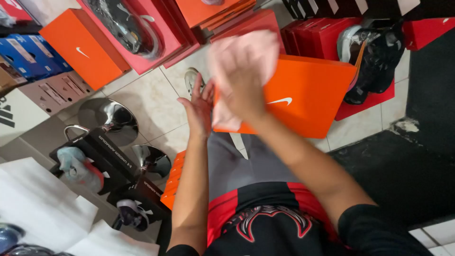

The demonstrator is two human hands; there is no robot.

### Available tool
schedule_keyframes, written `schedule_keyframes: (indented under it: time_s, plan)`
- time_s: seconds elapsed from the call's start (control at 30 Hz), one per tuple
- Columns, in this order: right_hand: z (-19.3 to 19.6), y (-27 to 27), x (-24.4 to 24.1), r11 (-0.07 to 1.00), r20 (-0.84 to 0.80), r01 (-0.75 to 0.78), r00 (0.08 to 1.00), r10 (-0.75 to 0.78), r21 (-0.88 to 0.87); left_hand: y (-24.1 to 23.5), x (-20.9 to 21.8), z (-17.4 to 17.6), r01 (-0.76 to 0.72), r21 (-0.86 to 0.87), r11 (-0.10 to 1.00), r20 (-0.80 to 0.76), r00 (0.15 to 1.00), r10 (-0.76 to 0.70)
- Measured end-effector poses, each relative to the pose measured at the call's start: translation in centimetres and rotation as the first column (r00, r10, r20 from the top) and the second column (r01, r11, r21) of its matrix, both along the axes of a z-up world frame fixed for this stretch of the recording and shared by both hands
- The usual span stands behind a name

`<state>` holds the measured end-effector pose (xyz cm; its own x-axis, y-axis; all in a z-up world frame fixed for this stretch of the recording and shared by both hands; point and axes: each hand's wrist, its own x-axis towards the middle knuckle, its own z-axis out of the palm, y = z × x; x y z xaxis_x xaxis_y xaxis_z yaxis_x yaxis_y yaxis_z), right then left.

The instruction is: Wiping down and organizing shoe boxes in a warehouse or retail storage area.

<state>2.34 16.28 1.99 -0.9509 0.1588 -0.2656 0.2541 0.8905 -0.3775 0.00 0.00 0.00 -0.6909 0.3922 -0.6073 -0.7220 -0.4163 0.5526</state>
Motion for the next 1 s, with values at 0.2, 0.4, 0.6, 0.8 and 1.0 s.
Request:
schedule_keyframes:
  time_s: [0.2,0.4,0.6,0.8,1.0]
  plan:
    - [-1.1,-0.3,11.2,0.987,-0.372,-0.160,0.914,0.160,0.031,0.6,-1.1,1.6,0.059,-0.321,0.945,-0.216,0.967,-0.133]
    - [-2.4,13.8,13.1,0.961,-0.037,0.075,0.997,-0.067,0.266,2.7,-0.8,3.5,0.176,-0.638,0.750,-0.266,0.864,-0.428]
    - [-3.7,5.1,9.2,0.998,-0.191,0.059,0.979,-0.064,-0.031,5.5,0.3,3.6,0.053,-0.896,0.441,-0.271,0.721,-0.637]
    - [-1.2,8.1,16.0,0.994,-0.469,-0.100,0.877,0.106,0.039,6.5,1.5,3.2,-0.041,-0.996,0.079,-0.087,0.618,-0.781]
    - [-0.4,13.8,10.0,0.964,-0.291,0.143,0.954,-0.074,0.223,6.2,1.7,2.3,-0.113,-0.992,0.063,-0.120,0.629,-0.768]
